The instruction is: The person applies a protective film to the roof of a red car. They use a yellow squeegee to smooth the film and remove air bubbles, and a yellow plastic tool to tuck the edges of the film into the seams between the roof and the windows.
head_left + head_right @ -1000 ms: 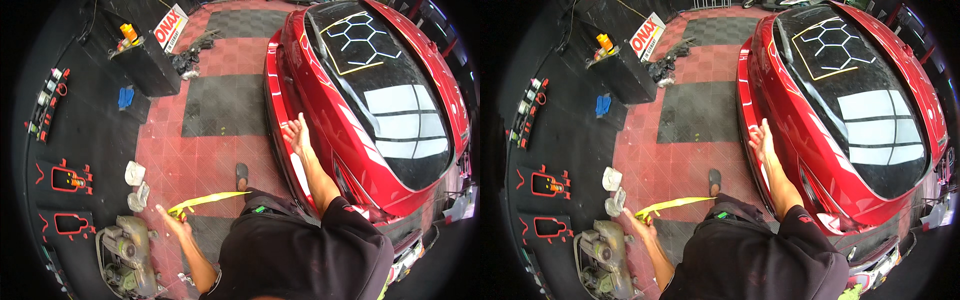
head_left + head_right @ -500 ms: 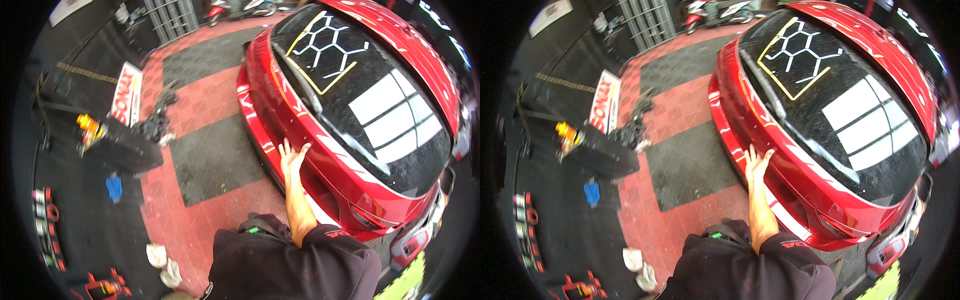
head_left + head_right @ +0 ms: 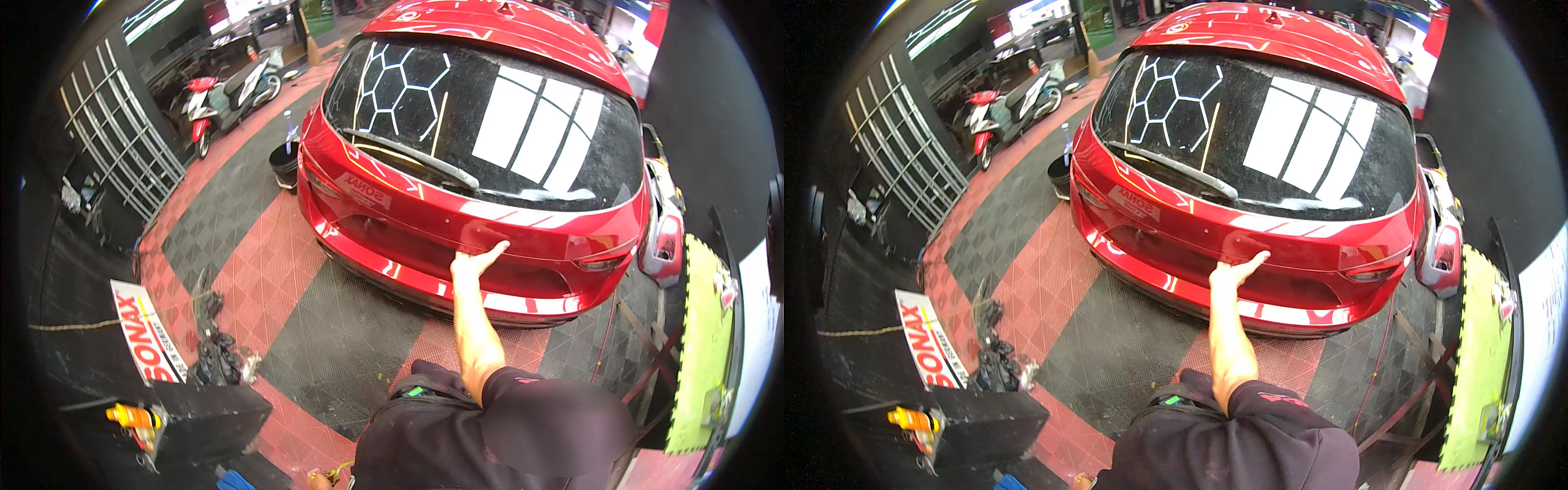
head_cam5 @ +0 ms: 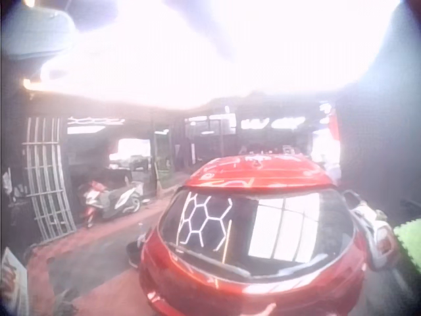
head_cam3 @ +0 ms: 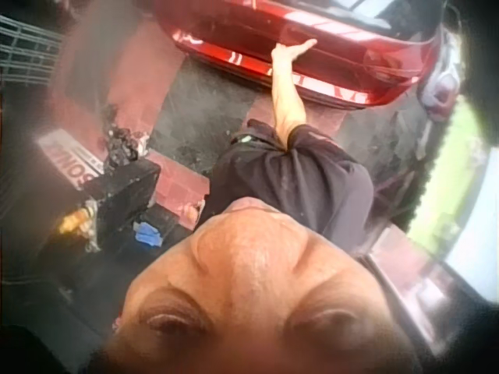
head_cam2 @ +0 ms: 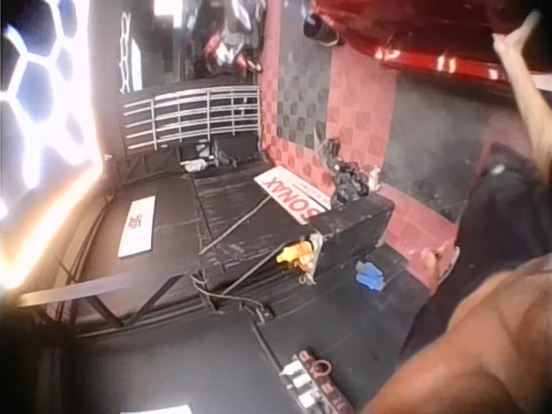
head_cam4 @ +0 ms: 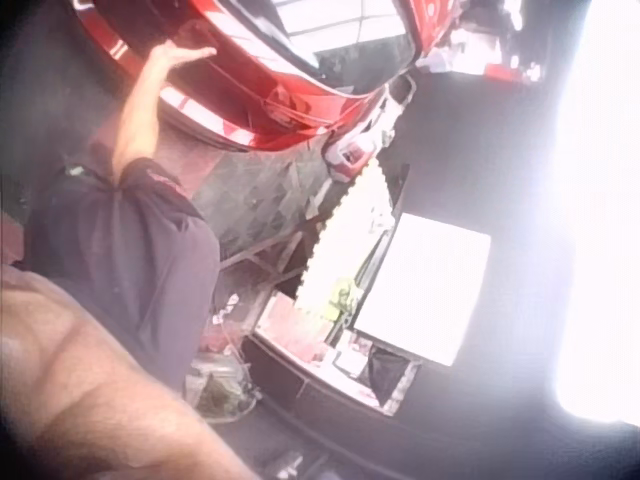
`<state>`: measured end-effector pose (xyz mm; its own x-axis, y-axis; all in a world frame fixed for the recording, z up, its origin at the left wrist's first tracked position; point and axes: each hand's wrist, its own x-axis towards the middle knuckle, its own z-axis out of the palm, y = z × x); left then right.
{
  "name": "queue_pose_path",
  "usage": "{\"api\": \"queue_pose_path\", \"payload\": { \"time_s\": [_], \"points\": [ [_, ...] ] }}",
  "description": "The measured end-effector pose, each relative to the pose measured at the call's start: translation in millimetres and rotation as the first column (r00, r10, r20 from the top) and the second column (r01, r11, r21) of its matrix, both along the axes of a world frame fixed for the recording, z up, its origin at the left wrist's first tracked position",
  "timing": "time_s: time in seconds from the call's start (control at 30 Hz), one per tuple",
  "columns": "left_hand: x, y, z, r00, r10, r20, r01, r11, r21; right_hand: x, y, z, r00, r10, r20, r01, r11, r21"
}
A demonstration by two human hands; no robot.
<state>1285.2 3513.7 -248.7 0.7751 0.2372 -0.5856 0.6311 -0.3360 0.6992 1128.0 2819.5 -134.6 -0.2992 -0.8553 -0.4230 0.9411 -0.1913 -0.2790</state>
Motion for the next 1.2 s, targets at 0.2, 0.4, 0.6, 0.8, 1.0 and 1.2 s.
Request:
{"api": "queue_pose_path", "payload": {
  "time_s": [0.2, 0.4, 0.6, 0.8, 1.0, 1.2],
  "points": [
    [101.7, -19.1, -1.5, 0.985, -0.17, -0.026, 0.171, 0.985, 0.017, -5.7, -0.3, -20.0, 0.969, 0.057, 0.24, -0.073, 0.996, 0.056],
    [131.3, -71.7, -16.1, 0.938, -0.342, -0.064, 0.342, 0.94, -0.015, 2.3, -6.3, -20.7, 0.978, -0.006, 0.207, 0.025, 0.996, -0.091],
    [132.3, -111.5, -23.9, 0.895, -0.437, -0.088, 0.435, 0.9, -0.038, 11.3, -23.3, -10.6, 0.994, -0.072, 0.088, 0.063, 0.993, 0.098],
    [126.0, -135.2, -35.8, 0.861, -0.497, -0.104, 0.496, 0.868, -0.043, 5.5, -31.6, -11.7, 0.981, -0.187, 0.042, 0.178, 0.971, 0.16],
    [126.0, -126.0, -44.0, 0.822, -0.56, -0.107, 0.562, 0.827, -0.009, 12.8, -6.5, 15.3, 0.993, -0.098, 0.059, 0.1, 0.995, -0.022],
    [142.5, -121.8, -80.1, 0.643, -0.764, 0.058, 0.766, 0.642, -0.029, 11.5, 73.3, 163.4, 0.997, 0.07, 0.02, -0.068, 0.991, -0.112]
  ]
}}
